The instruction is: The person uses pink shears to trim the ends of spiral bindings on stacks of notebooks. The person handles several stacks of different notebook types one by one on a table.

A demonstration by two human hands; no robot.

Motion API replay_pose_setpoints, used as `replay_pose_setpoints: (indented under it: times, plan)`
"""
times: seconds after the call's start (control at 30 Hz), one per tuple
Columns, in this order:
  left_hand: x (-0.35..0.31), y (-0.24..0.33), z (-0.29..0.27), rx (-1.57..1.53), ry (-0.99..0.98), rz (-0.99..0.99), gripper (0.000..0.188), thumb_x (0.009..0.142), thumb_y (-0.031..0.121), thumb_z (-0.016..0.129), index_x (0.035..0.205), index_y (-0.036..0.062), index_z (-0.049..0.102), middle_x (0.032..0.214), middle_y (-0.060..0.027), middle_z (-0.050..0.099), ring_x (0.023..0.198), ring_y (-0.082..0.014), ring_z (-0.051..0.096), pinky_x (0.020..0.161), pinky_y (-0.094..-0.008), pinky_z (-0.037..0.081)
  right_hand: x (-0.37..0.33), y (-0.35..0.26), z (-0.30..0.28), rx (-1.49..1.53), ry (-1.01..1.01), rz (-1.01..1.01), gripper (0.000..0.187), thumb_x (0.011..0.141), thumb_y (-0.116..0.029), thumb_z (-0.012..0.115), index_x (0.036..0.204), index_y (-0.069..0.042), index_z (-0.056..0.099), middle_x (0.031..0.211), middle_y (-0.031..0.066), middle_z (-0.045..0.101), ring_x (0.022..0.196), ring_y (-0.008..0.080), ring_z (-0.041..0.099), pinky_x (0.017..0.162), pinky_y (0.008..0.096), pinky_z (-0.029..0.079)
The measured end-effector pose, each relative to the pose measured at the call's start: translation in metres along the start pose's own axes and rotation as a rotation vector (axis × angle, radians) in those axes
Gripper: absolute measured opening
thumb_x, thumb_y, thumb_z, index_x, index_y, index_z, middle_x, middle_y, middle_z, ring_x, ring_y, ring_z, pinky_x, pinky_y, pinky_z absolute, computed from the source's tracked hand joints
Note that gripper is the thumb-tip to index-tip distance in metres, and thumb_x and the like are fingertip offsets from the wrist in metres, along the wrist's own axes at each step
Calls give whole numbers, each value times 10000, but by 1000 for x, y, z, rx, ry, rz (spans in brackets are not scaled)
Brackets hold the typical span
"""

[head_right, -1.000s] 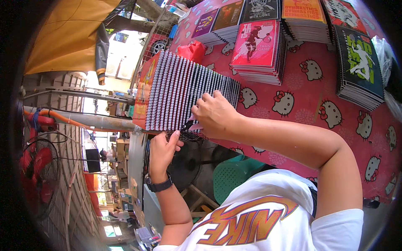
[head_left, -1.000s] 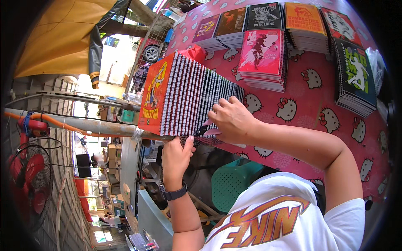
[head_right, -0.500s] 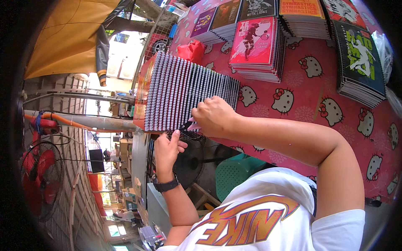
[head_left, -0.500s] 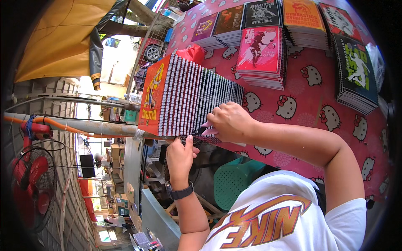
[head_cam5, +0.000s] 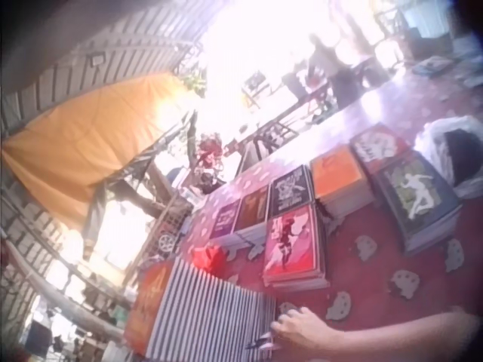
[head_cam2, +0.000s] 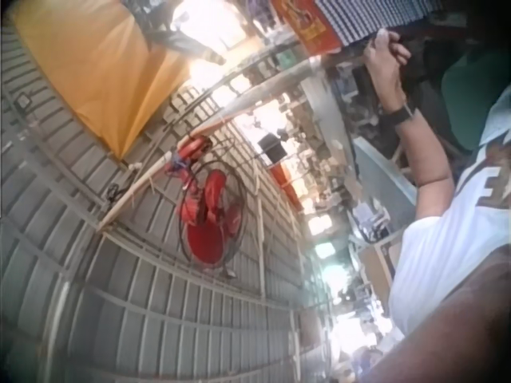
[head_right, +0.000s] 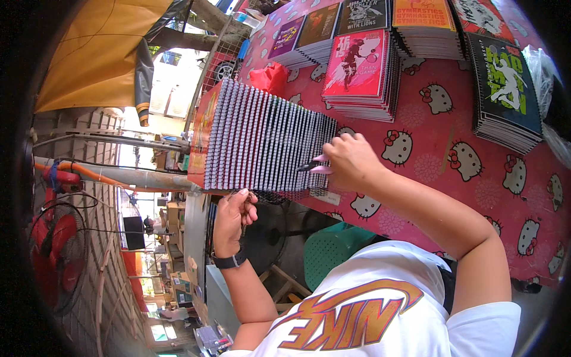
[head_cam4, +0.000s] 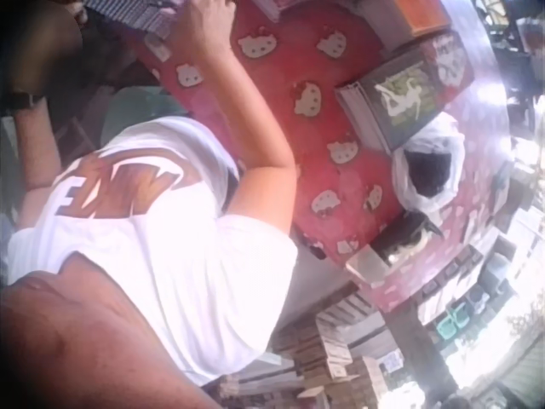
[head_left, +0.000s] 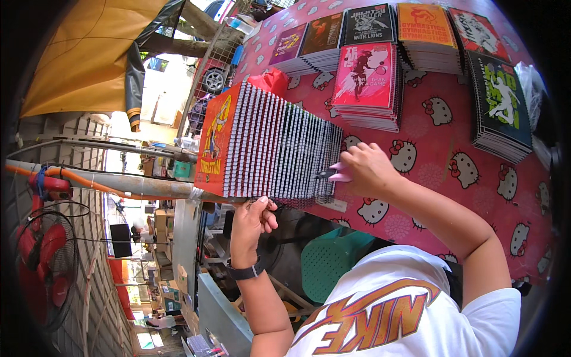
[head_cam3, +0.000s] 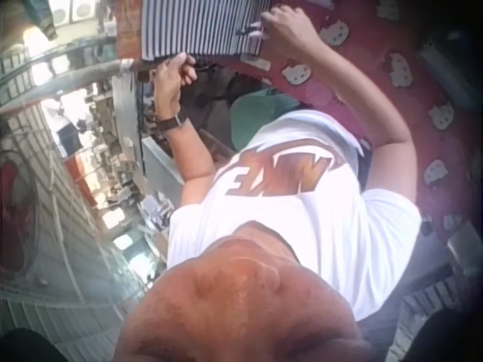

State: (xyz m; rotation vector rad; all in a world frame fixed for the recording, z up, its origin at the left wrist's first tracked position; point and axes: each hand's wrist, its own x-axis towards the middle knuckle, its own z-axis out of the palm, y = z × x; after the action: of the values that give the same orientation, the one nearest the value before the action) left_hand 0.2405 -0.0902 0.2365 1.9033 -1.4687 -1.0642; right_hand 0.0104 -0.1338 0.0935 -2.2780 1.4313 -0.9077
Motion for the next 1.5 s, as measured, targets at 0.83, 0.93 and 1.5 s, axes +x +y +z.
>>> replay_pose_setpoints:
  times: [0.83,0.93,1.5]
  plan:
    - [6,18,193,635,-362,972,281,819,259,642,962,19,618,818,-82,614,777,-220,597,687,-331,483,-117,42,-15,1770,316,817,416,852,-435,566,1063,-78,581,1023,114,617,1005,251,581,853,373,472]
    - [-6,44,226,655,-360,993,397,745,302,693,1041,49,618,946,-78,586,901,-264,555,758,-371,479,-130,44,-32,2117,430,835,346,898,-378,507,989,-52,579,957,109,619,807,220,624,723,338,528]
    - [-4,-59,130,51,-277,596,262,792,81,665,1045,21,631,1004,-93,606,804,-165,597,699,-265,493,-267,193,-322,-1612,843,517,230,899,-210,522,1046,-63,620,1072,101,626,1022,294,559,983,371,361]
